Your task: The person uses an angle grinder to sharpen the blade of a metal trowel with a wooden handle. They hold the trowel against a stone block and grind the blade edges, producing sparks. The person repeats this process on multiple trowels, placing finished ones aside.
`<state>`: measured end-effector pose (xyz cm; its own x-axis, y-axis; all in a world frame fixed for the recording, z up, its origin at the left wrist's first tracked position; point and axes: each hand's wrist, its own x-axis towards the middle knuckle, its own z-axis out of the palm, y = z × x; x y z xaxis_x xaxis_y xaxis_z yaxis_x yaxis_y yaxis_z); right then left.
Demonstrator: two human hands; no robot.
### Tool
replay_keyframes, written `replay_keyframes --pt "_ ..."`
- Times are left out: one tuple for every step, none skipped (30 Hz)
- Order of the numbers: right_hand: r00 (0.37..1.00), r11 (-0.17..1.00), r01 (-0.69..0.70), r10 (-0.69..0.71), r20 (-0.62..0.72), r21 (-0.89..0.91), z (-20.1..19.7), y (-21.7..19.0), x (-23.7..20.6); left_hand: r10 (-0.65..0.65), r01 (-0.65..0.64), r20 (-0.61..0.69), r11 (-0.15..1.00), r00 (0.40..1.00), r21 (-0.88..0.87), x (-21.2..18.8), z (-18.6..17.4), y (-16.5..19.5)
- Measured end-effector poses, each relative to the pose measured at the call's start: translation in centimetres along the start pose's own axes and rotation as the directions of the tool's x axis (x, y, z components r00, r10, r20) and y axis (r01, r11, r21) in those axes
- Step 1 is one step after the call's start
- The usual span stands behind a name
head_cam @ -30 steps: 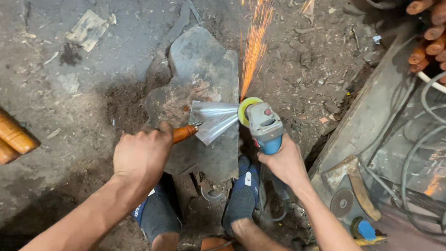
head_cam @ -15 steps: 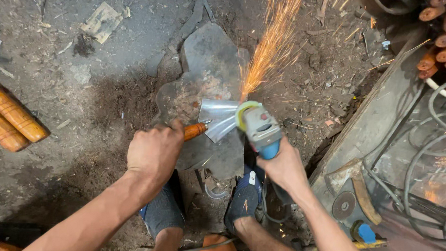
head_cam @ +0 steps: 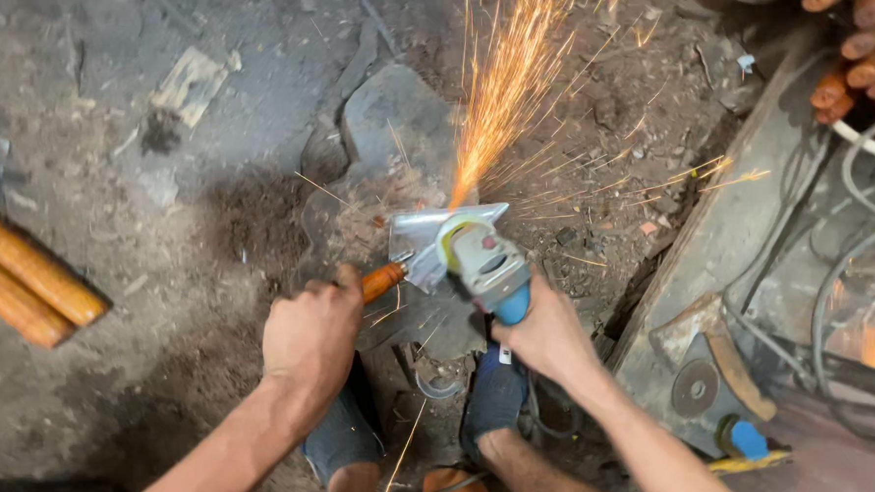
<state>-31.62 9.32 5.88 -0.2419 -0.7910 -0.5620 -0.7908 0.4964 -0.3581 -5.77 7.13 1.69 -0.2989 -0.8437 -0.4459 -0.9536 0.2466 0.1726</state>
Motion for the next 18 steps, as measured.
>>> replay_keyframes --pt "1.0 1.0 -0.005 0.005 -0.03 0.015 -0.7 0.4 0.5 -0.007 0.007 0.012 1.0 1.0 -0.015 0.0 -0.1 0.1" --pt "0.997 0.999 -0.033 0.033 -0.063 -0.002 -1.3 0.7 1.1 -0.018 0.019 0.026 0.999 0.999 -0.034 0.0 -0.1 0.2" --pt "0.994 0.998 -0.058 0.056 -0.093 -0.022 -1.8 1.0 1.6 -0.015 0.016 0.026 0.999 1.0 -0.028 0.0 -0.2 0.2" --pt "0.99 0.996 -0.081 0.075 -0.121 -0.046 -2.2 1.2 1.9 -0.016 0.016 0.025 1.0 1.0 -0.026 -0.1 -0.3 0.3" --pt "0.985 0.994 -0.101 0.094 -0.142 -0.04 -2.4 1.3 2.0 -0.018 0.019 0.025 0.999 1.0 -0.026 -0.1 -0.3 0.4" --pt "0.98 0.992 -0.119 0.111 -0.162 -0.036 -2.4 1.2 2.0 -0.019 0.02 0.014 1.0 1.0 -0.019 -0.2 -0.3 0.5" --pt "0.976 0.99 -0.134 0.126 -0.18 -0.034 -2.3 1.1 1.8 -0.023 0.024 0.003 1.0 1.0 -0.013 -0.3 -0.2 0.6" --pt "0.984 0.993 -0.118 0.113 -0.139 -0.028 -2.1 0.9 1.5 -0.028 0.028 -0.007 1.0 1.0 -0.007 -0.3 -0.1 0.7" --pt "0.99 0.994 -0.103 0.1 -0.098 -0.021 -1.5 0.6 0.8 -0.03 0.03 -0.01 1.0 0.999 -0.004 -0.4 0.0 0.8" --pt "0.995 0.996 -0.087 0.086 -0.058 -0.015 -1.0 0.4 0.2 -0.034 0.034 -0.014 0.999 0.999 -0.002 -0.4 0.1 0.9" --pt "0.999 0.999 -0.044 0.044 -0.026 0.001 -0.4 0.0 -0.1 -0.037 0.037 -0.023 0.999 0.999 0.002 -0.3 0.2 0.9" --pt "1.0 1.0 -0.002 0.002 0.008 0.02 0.2 -0.3 -0.4 -0.045 0.045 -0.029 0.999 0.999 -0.005 -0.3 0.3 0.9" --pt "0.998 0.999 0.03 -0.032 0.047 0.041 0.6 -0.5 -0.8 -0.048 0.048 -0.025 0.999 0.999 -0.01 -0.3 0.4 1.0" --pt "0.999 0.999 0.016 -0.017 0.041 0.03 0.9 -0.5 -0.9 -0.045 0.044 -0.019 0.999 0.999 -0.014 -0.3 0.5 0.9" --pt "0.999 1.0 0.0 -0.001 0.033 0.02 0.9 -0.4 -0.7 -0.042 0.042 -0.018 0.999 0.999 -0.015 -0.4 0.5 0.9" --pt "1.0 1.0 -0.015 0.015 0.021 0.009 0.8 -0.2 -0.5 -0.039 0.039 -0.022 0.999 0.999 -0.016 -0.4 0.5 0.9" --pt "0.999 0.999 -0.032 0.033 -0.007 0.021 0.5 0.0 -0.1 -0.037 0.036 -0.032 0.999 0.999 -0.017 -0.4 0.5 0.9" --pt "0.998 0.998 -0.047 0.049 -0.035 0.031 0.0 0.4 0.4 -0.031 0.03 -0.026 0.999 0.999 -0.017 -0.5 0.5 0.9"
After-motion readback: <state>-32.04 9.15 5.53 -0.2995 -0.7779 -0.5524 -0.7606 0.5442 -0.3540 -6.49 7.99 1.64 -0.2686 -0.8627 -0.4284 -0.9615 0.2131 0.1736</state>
